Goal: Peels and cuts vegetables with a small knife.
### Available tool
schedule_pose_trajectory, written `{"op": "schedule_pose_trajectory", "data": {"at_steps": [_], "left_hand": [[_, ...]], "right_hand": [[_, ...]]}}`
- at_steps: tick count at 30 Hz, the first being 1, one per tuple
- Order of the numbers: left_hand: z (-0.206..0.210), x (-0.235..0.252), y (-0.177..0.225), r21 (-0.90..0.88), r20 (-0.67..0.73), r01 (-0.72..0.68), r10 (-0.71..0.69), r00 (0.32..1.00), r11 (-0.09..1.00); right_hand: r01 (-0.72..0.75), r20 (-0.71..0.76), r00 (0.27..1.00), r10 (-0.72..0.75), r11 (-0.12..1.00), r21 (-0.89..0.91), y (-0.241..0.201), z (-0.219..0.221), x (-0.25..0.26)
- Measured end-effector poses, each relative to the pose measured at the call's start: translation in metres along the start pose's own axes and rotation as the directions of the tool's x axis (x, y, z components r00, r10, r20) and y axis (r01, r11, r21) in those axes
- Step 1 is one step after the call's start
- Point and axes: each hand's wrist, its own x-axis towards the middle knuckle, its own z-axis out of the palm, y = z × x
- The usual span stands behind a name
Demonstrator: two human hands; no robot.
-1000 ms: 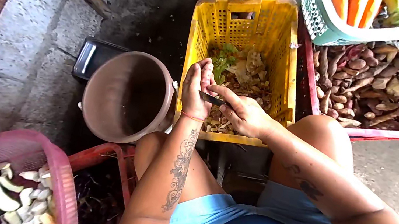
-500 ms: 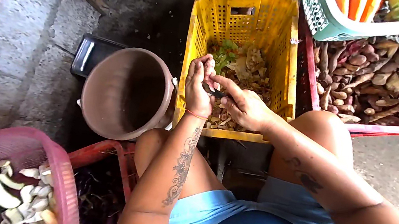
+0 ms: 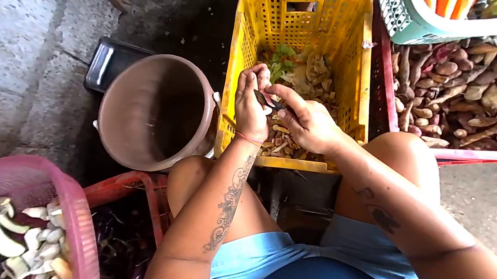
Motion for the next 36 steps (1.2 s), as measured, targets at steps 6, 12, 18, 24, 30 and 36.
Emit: {"op": "schedule_pose_trajectory", "data": {"at_steps": [6,12,18,24,30,36], "left_hand": [[0.003,-0.005,-0.003,0.021,0.008,0.0,0.0,1.0,1.0],[0.006,-0.007,-0.002,-0.001,-0.03,0.042,-0.042,0.999,0.999],[0.006,-0.008,-0.006,0.023,-0.005,0.007,-0.007,1.0,1.0],[0.004,-0.009,-0.01,0.101,0.039,-0.031,0.027,0.999,0.994],[0.007,-0.019,-0.016,0.165,0.175,-0.027,-0.002,0.985,0.986],[0.001,-0.007,-0.006,0.012,0.14,0.11,-0.111,0.984,0.994]], "right_hand": [[-0.035,-0.01,0.999,0.035,0.999,0.006,0.004,-0.002,0.002],[-0.037,-0.029,0.999,0.035,0.998,-0.042,0.005,-0.001,0.002],[-0.014,-0.082,0.997,0.011,0.999,-0.036,0.008,0.001,0.003],[-0.055,-0.071,0.996,0.054,0.998,-0.005,0.009,-0.001,0.004],[-0.273,-0.037,0.956,0.29,0.932,0.239,0.015,-0.016,0.011],[-0.282,-0.03,0.942,0.334,0.838,0.468,0.017,-0.012,0.011]]}}
